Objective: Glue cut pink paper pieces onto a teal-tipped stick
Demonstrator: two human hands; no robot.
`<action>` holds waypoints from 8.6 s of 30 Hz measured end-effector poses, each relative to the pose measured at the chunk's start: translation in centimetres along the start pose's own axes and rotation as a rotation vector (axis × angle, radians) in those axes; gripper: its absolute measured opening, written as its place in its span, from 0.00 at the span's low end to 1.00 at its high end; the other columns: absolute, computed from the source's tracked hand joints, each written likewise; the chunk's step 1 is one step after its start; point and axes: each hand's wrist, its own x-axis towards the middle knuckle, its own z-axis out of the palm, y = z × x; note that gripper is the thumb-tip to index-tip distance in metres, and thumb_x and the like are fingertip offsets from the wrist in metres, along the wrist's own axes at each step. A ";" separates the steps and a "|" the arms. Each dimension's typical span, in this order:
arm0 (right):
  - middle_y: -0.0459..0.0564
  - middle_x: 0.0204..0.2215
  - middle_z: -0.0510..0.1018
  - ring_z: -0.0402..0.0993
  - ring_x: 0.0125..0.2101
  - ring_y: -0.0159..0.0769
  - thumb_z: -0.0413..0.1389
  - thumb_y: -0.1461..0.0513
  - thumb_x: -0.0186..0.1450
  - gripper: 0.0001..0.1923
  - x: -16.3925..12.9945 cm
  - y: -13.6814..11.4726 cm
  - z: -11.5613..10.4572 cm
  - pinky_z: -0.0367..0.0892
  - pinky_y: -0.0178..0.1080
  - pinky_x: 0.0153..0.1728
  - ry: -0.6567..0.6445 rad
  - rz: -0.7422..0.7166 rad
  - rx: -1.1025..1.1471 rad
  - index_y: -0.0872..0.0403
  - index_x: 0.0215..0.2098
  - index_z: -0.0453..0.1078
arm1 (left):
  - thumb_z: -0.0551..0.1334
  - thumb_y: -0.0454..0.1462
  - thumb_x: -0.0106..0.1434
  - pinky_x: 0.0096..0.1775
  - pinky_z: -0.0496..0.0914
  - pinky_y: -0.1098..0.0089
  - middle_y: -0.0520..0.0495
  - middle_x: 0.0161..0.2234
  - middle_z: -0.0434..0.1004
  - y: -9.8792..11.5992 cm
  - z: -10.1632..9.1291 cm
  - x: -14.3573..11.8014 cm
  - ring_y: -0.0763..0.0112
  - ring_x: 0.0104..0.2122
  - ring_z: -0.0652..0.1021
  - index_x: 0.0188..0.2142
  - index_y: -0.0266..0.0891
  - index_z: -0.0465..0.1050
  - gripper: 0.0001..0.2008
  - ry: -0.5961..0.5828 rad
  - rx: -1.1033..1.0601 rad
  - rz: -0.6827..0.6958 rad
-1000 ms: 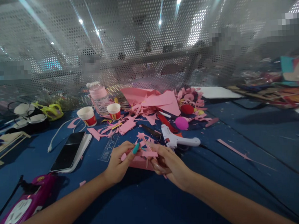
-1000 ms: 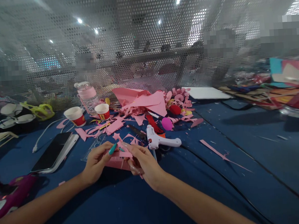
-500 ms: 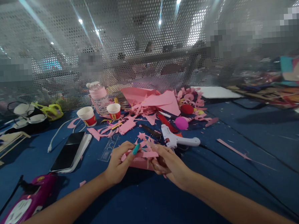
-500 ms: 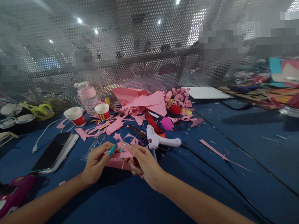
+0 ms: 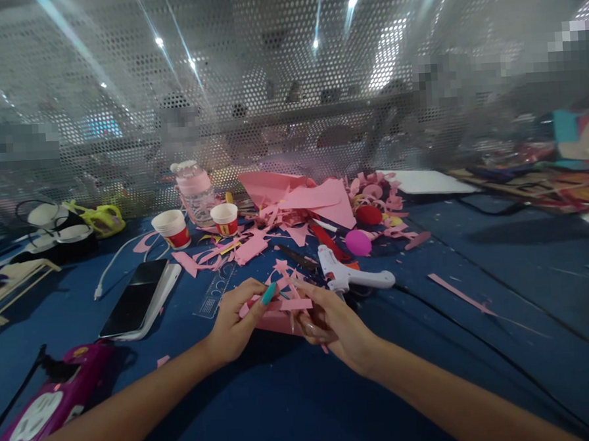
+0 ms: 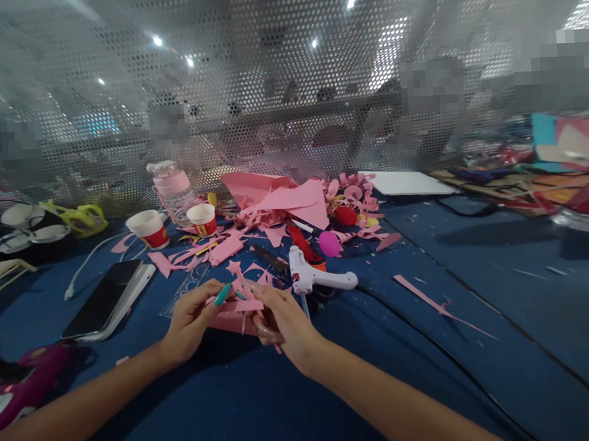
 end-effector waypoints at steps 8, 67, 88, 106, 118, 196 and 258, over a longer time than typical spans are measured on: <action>0.37 0.08 0.56 0.42 0.10 0.21 0.48 0.49 0.58 0.19 0.0 -0.1 0.1 0.38 0.31 0.15 0.003 -0.024 -0.033 0.56 0.21 0.63 | 0.54 0.37 0.61 0.40 0.66 0.67 0.44 0.36 0.72 0.0 -0.1 -0.2 0.68 0.36 0.72 0.44 0.39 0.69 0.12 0.036 -0.029 -0.032; 0.36 0.11 0.53 0.48 0.13 0.21 0.53 0.49 0.55 0.18 -0.1 0.1 1.0 0.43 0.30 0.14 0.128 -0.196 -0.344 0.55 0.20 0.59 | 0.64 0.39 0.53 0.41 0.64 0.72 0.49 0.33 0.72 -0.1 0.4 0.3 0.70 0.36 0.71 0.36 0.39 0.73 0.11 0.120 -0.524 -0.210; 0.37 0.13 0.54 0.48 0.15 0.22 0.53 0.51 0.56 0.17 -0.2 0.1 0.7 0.44 0.31 0.16 0.124 -0.244 -0.379 0.55 0.20 0.60 | 0.62 0.35 0.54 0.42 0.64 0.70 0.48 0.34 0.70 -0.1 0.5 0.3 0.69 0.37 0.71 0.35 0.39 0.72 0.08 0.111 -0.452 -0.204; 0.38 0.14 0.52 0.47 0.15 0.23 0.52 0.49 0.56 0.18 -0.4 0.2 0.8 0.43 0.31 0.16 0.121 -0.194 -0.354 0.55 0.22 0.59 | 0.62 0.36 0.55 0.42 0.63 0.69 0.49 0.33 0.68 0.3 0.5 0.3 0.69 0.37 0.70 0.36 0.40 0.71 0.08 0.085 -0.440 -0.196; 0.39 0.15 0.55 0.49 0.17 0.24 0.52 0.53 0.57 0.15 -0.7 -0.2 0.8 0.47 0.32 0.18 0.139 -0.248 -0.429 0.55 0.22 0.63 | 0.61 0.35 0.55 0.41 0.64 0.69 0.47 0.34 0.71 0.1 0.4 0.2 0.68 0.37 0.71 0.36 0.38 0.71 0.08 0.073 -0.429 -0.200; 0.34 0.12 0.60 0.50 0.10 0.18 0.61 0.52 0.51 0.19 -0.2 0.1 0.2 0.47 0.27 0.13 0.133 -0.161 -0.063 0.54 0.29 0.57 | 0.59 0.33 0.58 0.44 0.66 0.63 0.48 0.42 0.68 -1.7 -0.2 0.5 0.67 0.44 0.69 0.44 0.48 0.72 0.14 0.414 0.429 -0.029; 0.40 0.17 0.70 0.68 0.17 0.30 0.57 0.47 0.52 0.19 0.9 3.1 1.4 0.66 0.36 0.23 0.112 -0.170 -0.101 0.51 0.28 0.56 | 0.66 0.37 0.50 0.39 0.71 0.69 0.44 0.41 0.75 0.9 1.7 1.0 0.66 0.39 0.76 0.42 0.38 0.69 0.19 0.096 -0.789 -0.495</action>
